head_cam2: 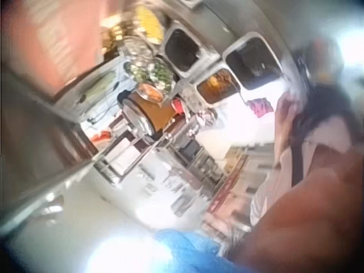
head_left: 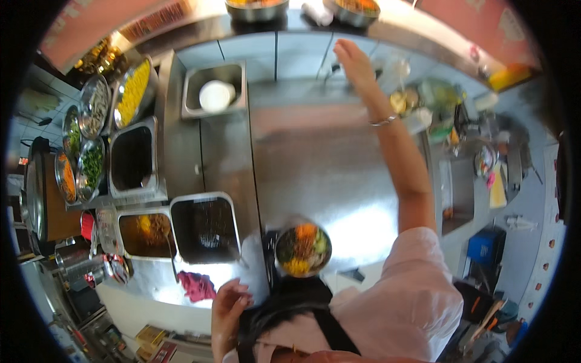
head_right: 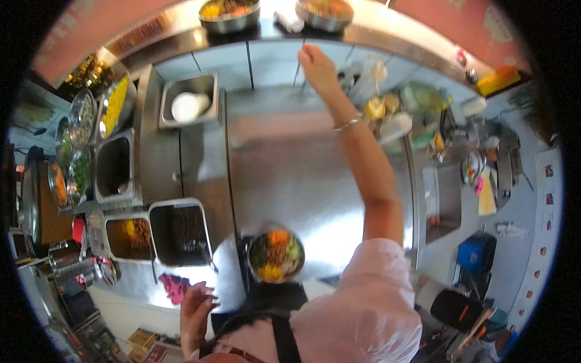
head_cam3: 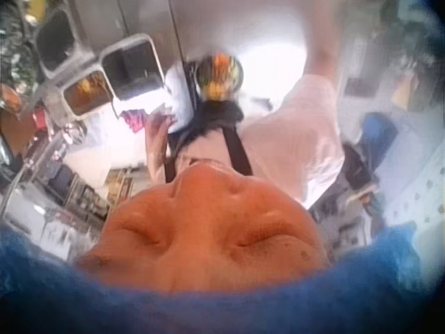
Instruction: The person retrieves prepared food bowls from a microwave and then gathers ingredients including mushrooms and leafy greens from a refrigerator and prep station.
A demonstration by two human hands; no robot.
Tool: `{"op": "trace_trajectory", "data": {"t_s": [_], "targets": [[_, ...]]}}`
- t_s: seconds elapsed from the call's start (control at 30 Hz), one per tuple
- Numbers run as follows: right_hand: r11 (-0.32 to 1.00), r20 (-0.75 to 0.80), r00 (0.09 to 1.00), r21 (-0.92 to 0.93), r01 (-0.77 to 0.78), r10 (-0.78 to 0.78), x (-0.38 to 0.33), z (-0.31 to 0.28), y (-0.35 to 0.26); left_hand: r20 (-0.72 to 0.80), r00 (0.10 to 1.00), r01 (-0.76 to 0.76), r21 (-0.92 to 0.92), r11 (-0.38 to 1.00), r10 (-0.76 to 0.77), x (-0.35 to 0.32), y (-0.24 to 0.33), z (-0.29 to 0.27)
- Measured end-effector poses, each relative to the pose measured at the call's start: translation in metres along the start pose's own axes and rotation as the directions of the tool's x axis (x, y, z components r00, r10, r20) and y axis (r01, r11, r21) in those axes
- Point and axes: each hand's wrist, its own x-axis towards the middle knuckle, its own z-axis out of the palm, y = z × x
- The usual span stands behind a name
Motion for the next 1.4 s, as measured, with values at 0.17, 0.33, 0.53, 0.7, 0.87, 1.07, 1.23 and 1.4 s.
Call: {"op": "trace_trajectory", "data": {"t_s": [0.17,0.33,0.53,0.7,0.87,1.07,1.23,1.4], "targets": [[0.926,0.143,0.962,0.269,-0.266,0.234,-0.143,-0.092,-0.001,0.231,0.973,-0.031,0.063,0.998,0.016,0.024,0.009,0.009],[0.672,0.448,0.719,0.293,-0.680,0.531,-0.371,-0.123,0.020,0.301,0.925,0.166,0.234,0.958,-0.234,0.045,-0.023,-0.011],[0.204,0.600,0.581,0.578,-0.790,0.550,-0.469,-0.020,-0.033,0.392,0.920,-0.066,0.137,0.988,0.007,0.125,-0.093,-0.014],[0.238,0.423,0.696,0.729,-0.642,0.581,-0.467,0.027,-0.058,0.258,0.957,-0.097,-0.136,0.986,0.129,0.192,-0.097,0.003],[0.328,0.381,0.683,0.665,-0.671,0.624,-0.455,0.042,-0.048,0.204,0.963,-0.180,0.011,0.984,0.174,0.210,-0.080,0.016],[0.229,0.401,0.659,0.717,-0.658,0.637,-0.469,0.000,-0.046,0.436,0.743,-0.665,0.571,0.482,0.508,0.142,-0.108,0.056],[0.269,0.290,0.659,0.745,-0.611,0.694,-0.499,-0.078,-0.043,0.695,0.563,-0.770,0.638,-0.022,0.447,0.096,-0.136,0.098],[0.292,0.192,0.594,0.728,-0.620,0.781,-0.553,-0.139,-0.026,0.736,0.457,-0.856,0.516,0.023,0.500,0.095,-0.181,0.150]]}}
